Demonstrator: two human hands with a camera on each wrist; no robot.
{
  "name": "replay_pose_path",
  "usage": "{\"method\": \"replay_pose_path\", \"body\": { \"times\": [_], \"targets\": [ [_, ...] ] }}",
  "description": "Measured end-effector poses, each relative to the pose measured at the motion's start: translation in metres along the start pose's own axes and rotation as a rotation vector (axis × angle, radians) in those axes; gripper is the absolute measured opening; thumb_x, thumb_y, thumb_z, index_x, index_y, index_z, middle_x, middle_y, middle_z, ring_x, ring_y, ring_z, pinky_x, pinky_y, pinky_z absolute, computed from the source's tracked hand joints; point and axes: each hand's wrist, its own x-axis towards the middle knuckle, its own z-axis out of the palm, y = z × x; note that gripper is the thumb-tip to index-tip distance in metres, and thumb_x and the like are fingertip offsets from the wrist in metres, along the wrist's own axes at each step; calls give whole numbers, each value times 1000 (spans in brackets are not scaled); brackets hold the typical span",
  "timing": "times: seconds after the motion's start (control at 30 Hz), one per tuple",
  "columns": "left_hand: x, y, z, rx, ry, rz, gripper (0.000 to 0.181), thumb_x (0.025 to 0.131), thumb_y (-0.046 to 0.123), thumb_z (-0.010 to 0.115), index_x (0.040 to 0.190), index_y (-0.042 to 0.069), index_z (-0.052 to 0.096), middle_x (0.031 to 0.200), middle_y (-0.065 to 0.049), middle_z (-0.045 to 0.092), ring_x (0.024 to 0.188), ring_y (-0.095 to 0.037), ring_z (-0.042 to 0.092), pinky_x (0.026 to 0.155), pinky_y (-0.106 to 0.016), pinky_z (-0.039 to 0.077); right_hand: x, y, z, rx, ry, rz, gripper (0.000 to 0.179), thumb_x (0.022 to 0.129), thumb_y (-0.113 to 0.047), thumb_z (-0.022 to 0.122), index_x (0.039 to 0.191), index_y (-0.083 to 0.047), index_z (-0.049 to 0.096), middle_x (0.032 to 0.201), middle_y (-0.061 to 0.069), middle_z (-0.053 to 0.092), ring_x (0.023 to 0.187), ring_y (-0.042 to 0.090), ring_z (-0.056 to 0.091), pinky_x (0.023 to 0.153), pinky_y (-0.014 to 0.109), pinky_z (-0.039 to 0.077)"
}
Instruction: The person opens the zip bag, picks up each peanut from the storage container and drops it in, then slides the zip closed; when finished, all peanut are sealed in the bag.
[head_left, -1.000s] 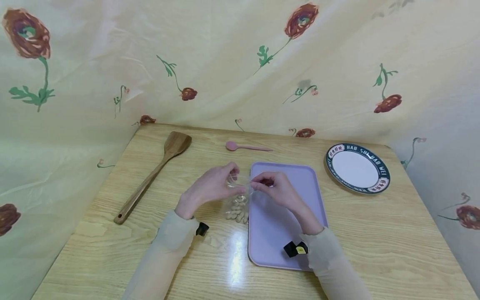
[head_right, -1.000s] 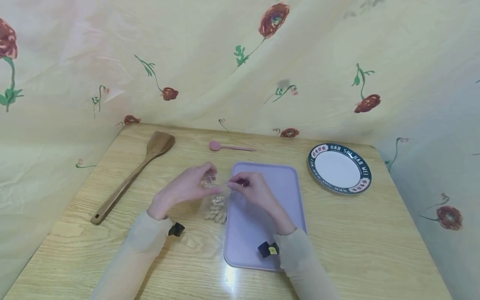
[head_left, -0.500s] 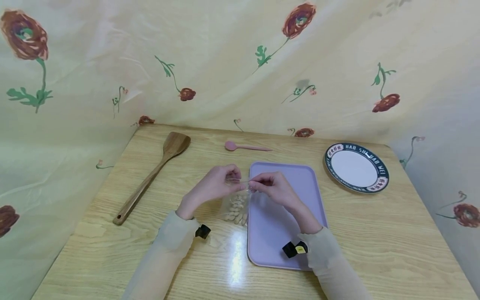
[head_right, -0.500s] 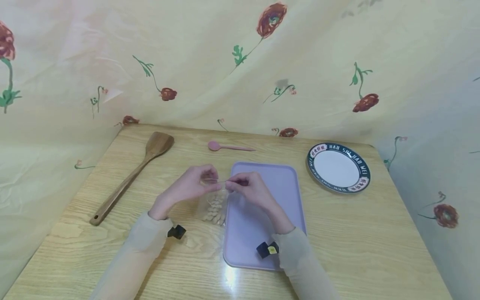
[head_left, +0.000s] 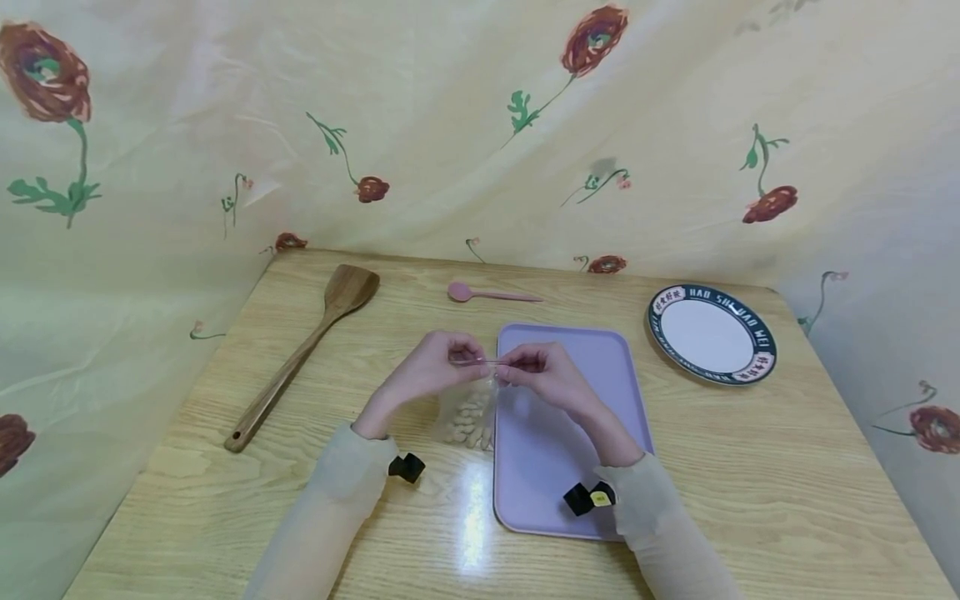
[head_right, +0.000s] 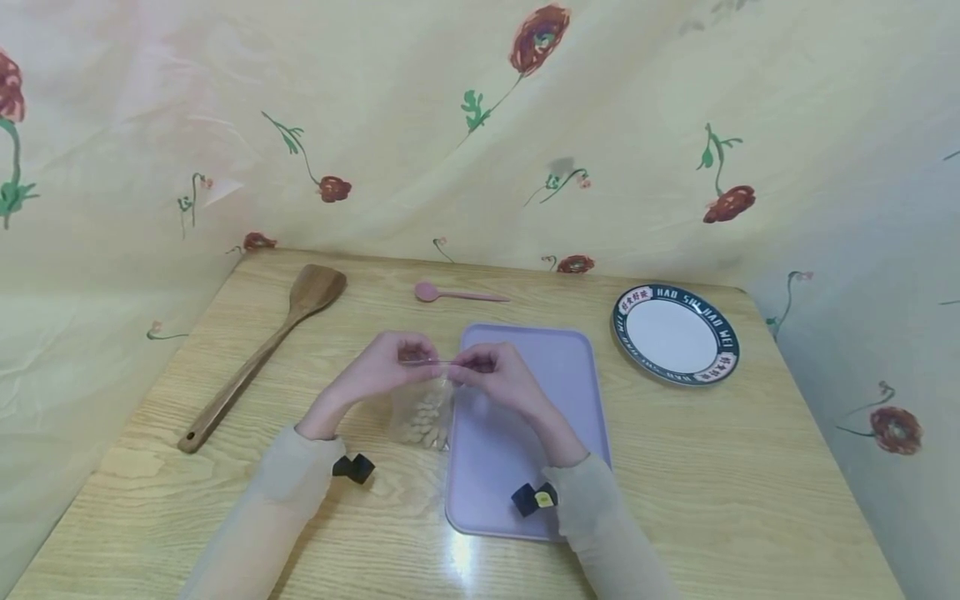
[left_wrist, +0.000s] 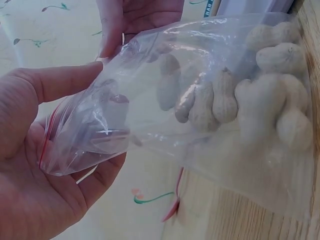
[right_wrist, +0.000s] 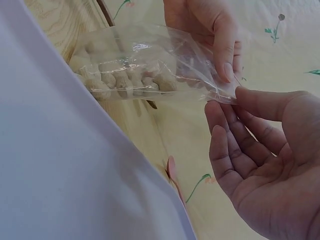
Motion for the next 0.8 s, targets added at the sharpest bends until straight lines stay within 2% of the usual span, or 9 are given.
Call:
{"method": "replay_pose_path", "body": {
  "times": [0.07, 0.33, 0.57, 0.8],
  "targets": [
    [0, 0, 0, -4, 2, -7, 9, 91, 12, 74, 94, 5, 70, 88, -2, 69, 83, -16, 65, 79, -31, 54, 0, 0, 0, 3, 6, 7, 14, 94, -5, 68, 101, 7, 72, 86, 14, 73, 84, 40, 69, 81, 52, 55],
    [0, 2, 1, -15, 9, -32, 13, 90, 15, 75, 97, 4, 73, 92, -2, 72, 87, -16, 67, 83, -31, 54, -1, -2, 1, 25, 31, -1, 14, 93, -1, 67, 101, 10, 71, 85, 14, 73, 80, 31, 70, 80, 51, 56],
    [-1, 4, 3, 1, 24, -29, 14, 91, 19, 75, 97, 6, 74, 92, -1, 72, 87, -16, 68, 82, -31, 55, -1, -1, 5, 45, 73, -13, 14, 92, -1, 68, 100, 9, 71, 86, 15, 73, 76, 19, 70, 80, 53, 55],
    [-1, 6, 4, -12, 44, -37, 15, 91, 22, 75, 94, 7, 75, 87, -1, 71, 82, -17, 68, 78, -31, 55, 0, -1, 8, 52, 101, -29, 14, 92, -2, 69, 100, 9, 72, 88, 15, 73, 76, 19, 70, 80, 54, 55]
  ]
}}
